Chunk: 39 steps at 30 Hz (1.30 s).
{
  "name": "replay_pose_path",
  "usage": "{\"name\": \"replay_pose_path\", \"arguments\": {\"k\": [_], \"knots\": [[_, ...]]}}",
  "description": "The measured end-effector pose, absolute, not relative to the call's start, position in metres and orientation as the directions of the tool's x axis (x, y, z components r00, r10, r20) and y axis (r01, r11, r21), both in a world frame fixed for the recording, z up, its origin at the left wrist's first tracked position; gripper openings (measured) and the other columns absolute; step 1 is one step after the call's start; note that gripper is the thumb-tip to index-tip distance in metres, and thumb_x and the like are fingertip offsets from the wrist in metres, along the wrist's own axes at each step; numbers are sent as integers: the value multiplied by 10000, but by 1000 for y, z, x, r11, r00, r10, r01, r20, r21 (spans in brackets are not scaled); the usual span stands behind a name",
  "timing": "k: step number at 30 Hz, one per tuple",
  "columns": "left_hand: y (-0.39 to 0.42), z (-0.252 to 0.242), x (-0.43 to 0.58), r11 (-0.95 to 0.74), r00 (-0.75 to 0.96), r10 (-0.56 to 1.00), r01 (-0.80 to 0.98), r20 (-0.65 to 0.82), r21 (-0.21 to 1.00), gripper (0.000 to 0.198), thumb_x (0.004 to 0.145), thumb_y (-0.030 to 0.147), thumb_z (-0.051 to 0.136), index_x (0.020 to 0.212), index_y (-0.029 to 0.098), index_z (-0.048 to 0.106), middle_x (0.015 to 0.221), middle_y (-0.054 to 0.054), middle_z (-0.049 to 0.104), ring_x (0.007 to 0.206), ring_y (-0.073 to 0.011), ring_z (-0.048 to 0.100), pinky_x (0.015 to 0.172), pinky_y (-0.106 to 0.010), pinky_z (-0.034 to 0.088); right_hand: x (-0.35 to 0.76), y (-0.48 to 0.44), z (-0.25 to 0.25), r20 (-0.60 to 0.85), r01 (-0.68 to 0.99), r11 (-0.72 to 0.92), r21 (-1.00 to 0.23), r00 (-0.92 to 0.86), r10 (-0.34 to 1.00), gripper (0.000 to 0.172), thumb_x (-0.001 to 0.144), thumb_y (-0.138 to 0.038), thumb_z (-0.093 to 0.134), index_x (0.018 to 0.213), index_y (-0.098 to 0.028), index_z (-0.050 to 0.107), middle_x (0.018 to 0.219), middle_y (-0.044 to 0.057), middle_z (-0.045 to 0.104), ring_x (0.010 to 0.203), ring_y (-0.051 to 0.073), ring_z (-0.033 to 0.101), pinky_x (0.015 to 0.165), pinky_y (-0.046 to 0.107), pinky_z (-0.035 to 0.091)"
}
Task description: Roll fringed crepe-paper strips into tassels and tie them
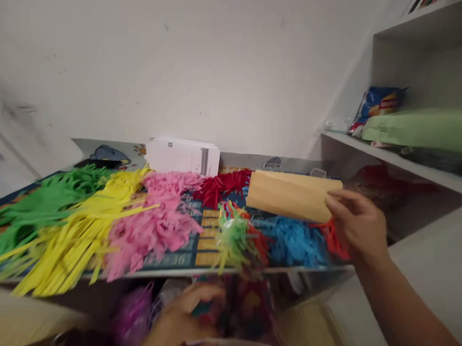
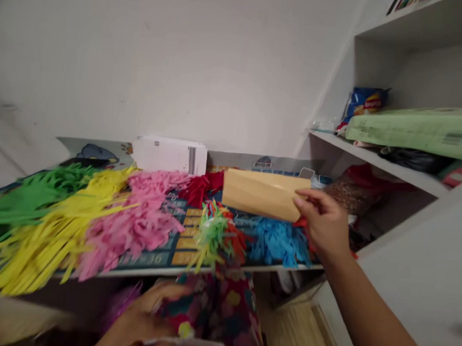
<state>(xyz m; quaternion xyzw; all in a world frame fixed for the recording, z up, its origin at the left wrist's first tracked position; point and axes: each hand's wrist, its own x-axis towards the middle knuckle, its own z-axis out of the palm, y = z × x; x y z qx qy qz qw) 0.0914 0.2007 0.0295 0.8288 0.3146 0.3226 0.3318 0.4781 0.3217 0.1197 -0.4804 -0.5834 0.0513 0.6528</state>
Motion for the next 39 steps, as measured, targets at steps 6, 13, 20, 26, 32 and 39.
{"name": "replay_pose_path", "arguments": {"k": [6,13,20,26,32,39], "knots": [[154,39,86,-620,555,756,436,348,653,208,924,190,582,852,198,776,1675,-72,218,1525,-299,274,1221,-445,289,420,177,62,866,560,754,-343,-122,485,215,811,-139,711,879,-329,785,814,18,761,679,210,697,681,376,596],[119,35,67,-598,377,798,405,469,692,192,921,300,632,909,214,804,1461,-126,534,1318,-251,546,1099,-362,447,374,150,55,725,359,646,-674,151,672,51,778,-239,766,796,-287,772,803,7,736,721,177,679,635,288,537],[108,39,59,-706,446,707,398,549,586,300,940,421,611,890,214,823,1411,-140,571,1272,-275,569,1062,-388,462,331,179,80,178,-66,212,-975,338,924,269,663,-417,783,808,-203,710,693,11,669,548,139,567,502,261,445],[106,48,60,-713,324,701,311,635,628,234,957,313,603,932,203,808,1039,-99,767,981,-215,716,877,-313,548,334,174,64,224,-220,197,-956,-107,969,693,717,-493,790,1350,-298,584,1047,65,755,874,246,723,697,339,579],[103,54,60,-786,449,617,308,646,535,252,943,355,625,904,186,808,1127,-133,732,1073,-245,666,941,-349,510,342,157,67,324,165,325,-931,-34,945,519,788,-453,754,1267,-264,688,803,33,775,690,211,717,545,271,548],[97,55,61,-744,350,630,530,693,407,182,927,340,651,909,254,811,1141,-87,675,1027,-212,560,907,-357,464,342,164,68,337,330,303,-894,51,940,263,792,-496,743,839,-245,804,552,16,674,383,139,519,323,237,346]]}}
